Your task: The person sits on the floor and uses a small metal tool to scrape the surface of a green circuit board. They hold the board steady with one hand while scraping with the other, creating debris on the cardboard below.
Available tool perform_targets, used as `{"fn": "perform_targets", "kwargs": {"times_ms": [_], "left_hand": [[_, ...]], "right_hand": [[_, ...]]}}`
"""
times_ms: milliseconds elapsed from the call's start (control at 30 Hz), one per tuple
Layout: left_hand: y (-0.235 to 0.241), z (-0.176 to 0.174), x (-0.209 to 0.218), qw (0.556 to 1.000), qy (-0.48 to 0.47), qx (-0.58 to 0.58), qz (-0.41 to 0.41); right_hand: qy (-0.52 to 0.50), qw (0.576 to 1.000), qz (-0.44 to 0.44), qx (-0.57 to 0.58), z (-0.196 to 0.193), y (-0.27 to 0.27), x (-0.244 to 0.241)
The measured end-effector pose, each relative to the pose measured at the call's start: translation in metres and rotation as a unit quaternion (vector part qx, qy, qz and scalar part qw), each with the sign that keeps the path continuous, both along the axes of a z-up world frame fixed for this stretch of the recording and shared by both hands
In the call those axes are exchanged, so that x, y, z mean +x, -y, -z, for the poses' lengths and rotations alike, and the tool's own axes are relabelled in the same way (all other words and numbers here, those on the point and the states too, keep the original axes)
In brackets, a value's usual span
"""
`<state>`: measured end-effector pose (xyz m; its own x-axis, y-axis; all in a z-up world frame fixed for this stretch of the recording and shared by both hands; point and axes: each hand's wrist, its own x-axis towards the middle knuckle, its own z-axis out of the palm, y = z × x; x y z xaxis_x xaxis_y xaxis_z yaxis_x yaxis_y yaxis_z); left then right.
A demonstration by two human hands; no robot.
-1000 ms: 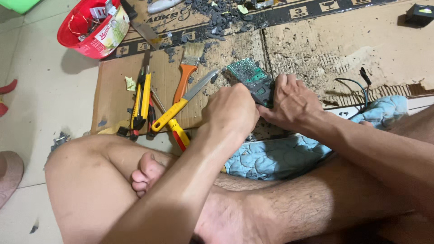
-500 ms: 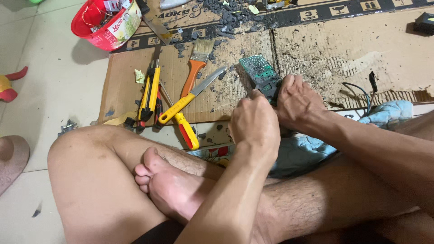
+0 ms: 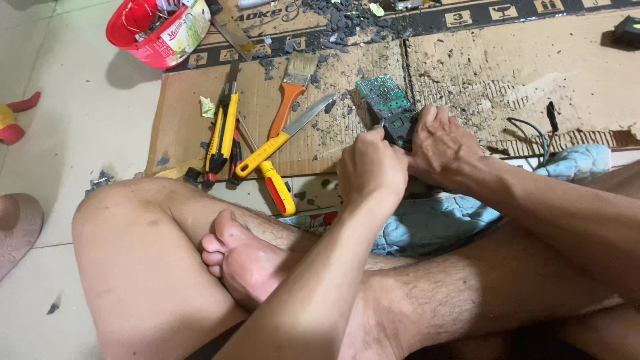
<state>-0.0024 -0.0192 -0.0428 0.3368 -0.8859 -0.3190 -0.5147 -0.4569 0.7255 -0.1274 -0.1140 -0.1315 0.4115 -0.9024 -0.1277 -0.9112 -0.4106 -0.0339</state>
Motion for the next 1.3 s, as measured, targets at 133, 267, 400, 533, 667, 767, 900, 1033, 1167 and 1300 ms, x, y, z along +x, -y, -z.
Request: {"fn": "perform_targets", "kwargs": {"times_ms": [133, 267, 400, 533, 667, 767, 900, 1033, 1167, 1300], "left_hand": [[0.01, -0.004, -0.003, 0.984, 0.124, 0.008, 0.127], [0.031, -0.011, -0.005, 0.971, 0.155, 0.047, 0.177], [0.01, -0.03, 0.008, 0.958, 0.168, 0.133, 0.193], [0.005, -0.031, 0.009, 0.957, 0.168, 0.12, 0.205], [0.002, -0.041, 0.013, 0.963, 0.16, 0.088, 0.197], [-0.011, -0.044, 0.023, 0.957, 0.188, 0.064, 0.211], [-0.017, -0.054, 0.034, 0.949, 0.215, 0.054, 0.224], [-0.019, -0.042, 0.021, 0.95, 0.211, 0.063, 0.221], [-0.021, -0.047, 0.012, 0.965, 0.174, 0.038, 0.195], [-0.025, -0.04, 0.008, 0.983, 0.122, 0.037, 0.135]], "right_hand": [[-0.005, 1.0, -0.001, -0.008, -0.023, -0.014, 0.0], [0.01, 1.0, 0.016, 0.013, -0.039, -0.014, 0.0], [0.045, 0.998, 0.007, 0.037, -0.042, -0.016, 0.0], [0.013, 0.999, 0.005, 0.04, -0.035, -0.018, 0.002], [-0.012, 0.999, -0.001, 0.043, -0.045, -0.013, 0.002], [-0.001, 0.997, -0.01, 0.07, -0.049, -0.015, 0.0], [0.068, 0.994, -0.05, 0.07, -0.042, -0.001, -0.007], [0.07, 0.993, -0.037, 0.087, -0.022, 0.01, -0.017], [0.082, 0.992, -0.033, 0.085, -0.015, 0.017, -0.019], [0.099, 0.99, -0.041, 0.088, -0.012, 0.02, -0.02]]}}
